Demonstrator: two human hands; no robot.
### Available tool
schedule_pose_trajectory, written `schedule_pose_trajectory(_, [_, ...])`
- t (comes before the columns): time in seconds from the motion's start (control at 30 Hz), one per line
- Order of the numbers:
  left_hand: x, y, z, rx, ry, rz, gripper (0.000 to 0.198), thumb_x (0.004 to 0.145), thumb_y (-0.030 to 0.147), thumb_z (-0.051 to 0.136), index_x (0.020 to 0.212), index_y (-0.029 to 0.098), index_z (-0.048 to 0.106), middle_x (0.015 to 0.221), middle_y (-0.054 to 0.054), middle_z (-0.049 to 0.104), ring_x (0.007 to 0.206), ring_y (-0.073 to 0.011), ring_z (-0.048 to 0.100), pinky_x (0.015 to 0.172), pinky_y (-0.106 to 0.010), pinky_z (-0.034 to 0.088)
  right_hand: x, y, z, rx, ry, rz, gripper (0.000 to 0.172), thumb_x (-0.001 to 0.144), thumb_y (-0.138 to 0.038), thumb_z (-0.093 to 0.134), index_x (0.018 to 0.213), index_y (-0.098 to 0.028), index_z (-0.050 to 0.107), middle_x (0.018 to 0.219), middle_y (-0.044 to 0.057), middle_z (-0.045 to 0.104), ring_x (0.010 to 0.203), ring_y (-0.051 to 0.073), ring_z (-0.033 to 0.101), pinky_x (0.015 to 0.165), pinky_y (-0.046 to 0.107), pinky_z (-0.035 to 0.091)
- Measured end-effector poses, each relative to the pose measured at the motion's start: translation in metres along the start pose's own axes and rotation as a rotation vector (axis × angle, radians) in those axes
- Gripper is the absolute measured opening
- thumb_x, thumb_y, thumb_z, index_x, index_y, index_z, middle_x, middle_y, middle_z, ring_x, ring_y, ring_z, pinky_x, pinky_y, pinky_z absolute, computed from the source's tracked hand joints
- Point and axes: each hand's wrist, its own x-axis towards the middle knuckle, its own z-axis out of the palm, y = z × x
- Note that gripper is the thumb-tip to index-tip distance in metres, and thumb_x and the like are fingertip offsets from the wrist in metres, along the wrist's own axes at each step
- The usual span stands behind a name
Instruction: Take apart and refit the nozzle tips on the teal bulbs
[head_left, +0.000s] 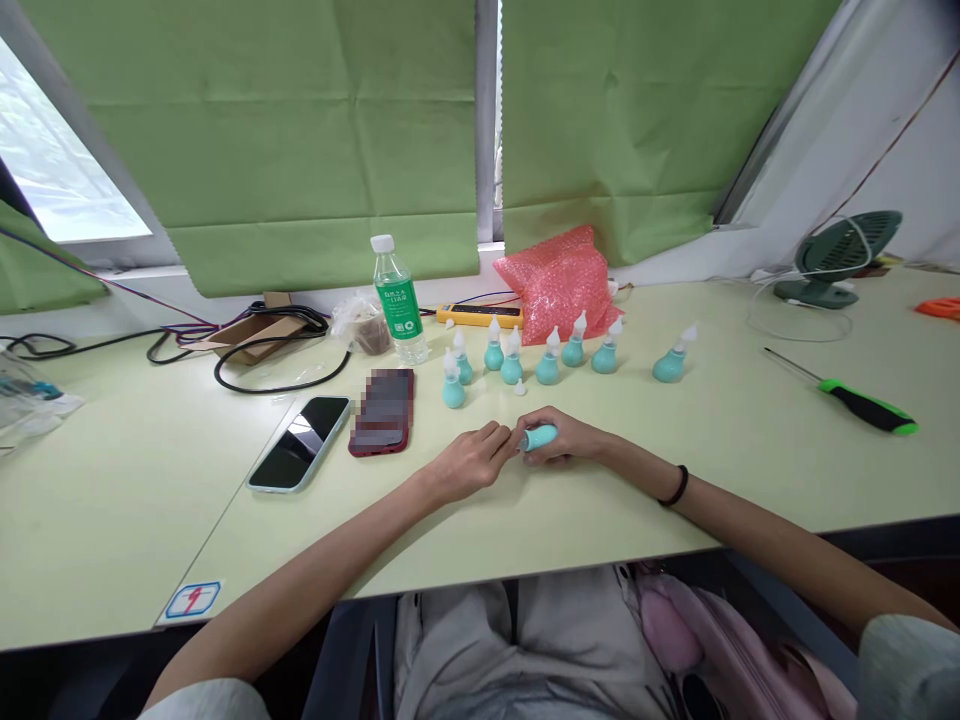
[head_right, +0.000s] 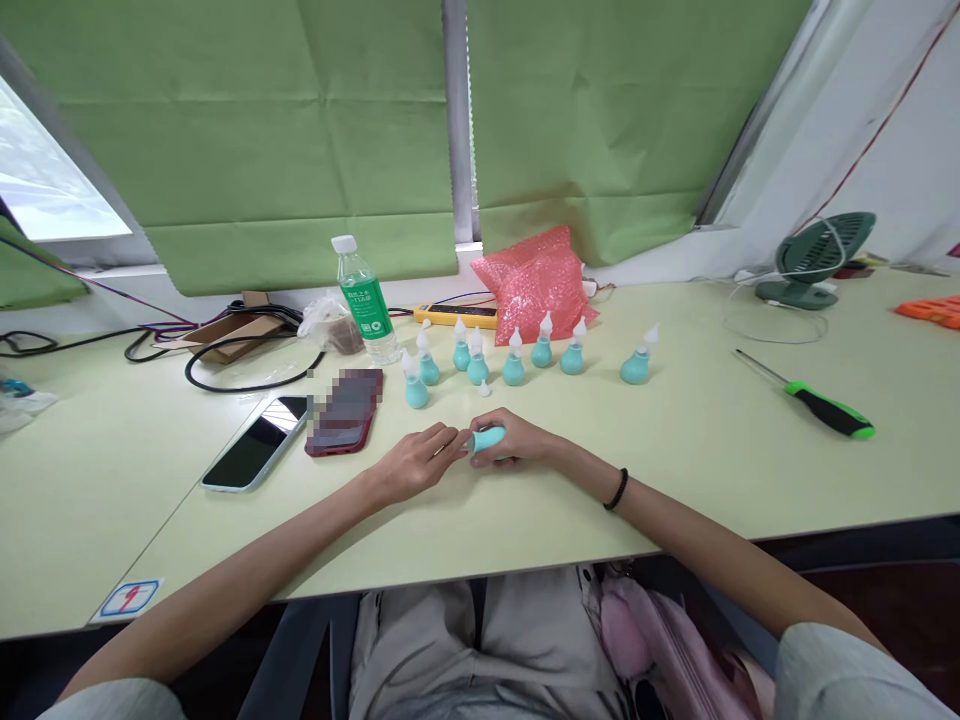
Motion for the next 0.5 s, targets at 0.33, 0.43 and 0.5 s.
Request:
schedule_pose_trajectory(0.33, [0.0024, 0.0042, -0.0019, 0.026, 0.01, 0.002, 0.031, 0.083, 0.023, 0.023, 0.107, 0.014, 0.041, 0.078, -0.009, 0.051, 0.073, -0.0158, 0.047, 0.059, -0.026, 0.04, -0.002, -0.0019, -0.0036, 0.256, -0.194, 0.036, 0.016, 0.065, -0.022, 0.056, 0.075, -0.013, 0.049, 0.05, -0.006, 0.038, 0.033, 0.001, 0.029, 0.03, 0.015, 0.02])
schedule_pose_trajectory(0.43, [0.0022, 0.007, -0.0035, 0.058, -0.037, 0.003, 0.032, 0.083, 0.02, 0.022, 0.106, 0.013, 0.043, 0.077, -0.009, 0.052, 0.072, -0.0162, 0.047, 0.057, -0.026, 0.04, -0.0027, -0.0037, -0.0052, 0.244, -0.228, 0.068, 0.016, 0.065, -0.022, 0.056, 0.075, -0.013, 0.049, 0.053, -0.006, 0.04, 0.033, 0.0, 0.029, 0.03, 0.015, 0.02])
schedule_pose_trajectory(0.5, [0.0021, 0.0071, -0.0031, 0.005, -0.018, -0.025, 0.033, 0.083, 0.02, 0.023, 0.105, 0.014, 0.046, 0.076, -0.009, 0.053, 0.072, -0.0162, 0.048, 0.057, -0.027, 0.041, -0.0028, -0.0042, -0.0045, 0.233, -0.204, 0.065, 0.017, 0.064, -0.024, 0.056, 0.075, -0.013, 0.048, 0.053, -0.005, 0.04, 0.033, 0.0, 0.029, 0.03, 0.015, 0.02])
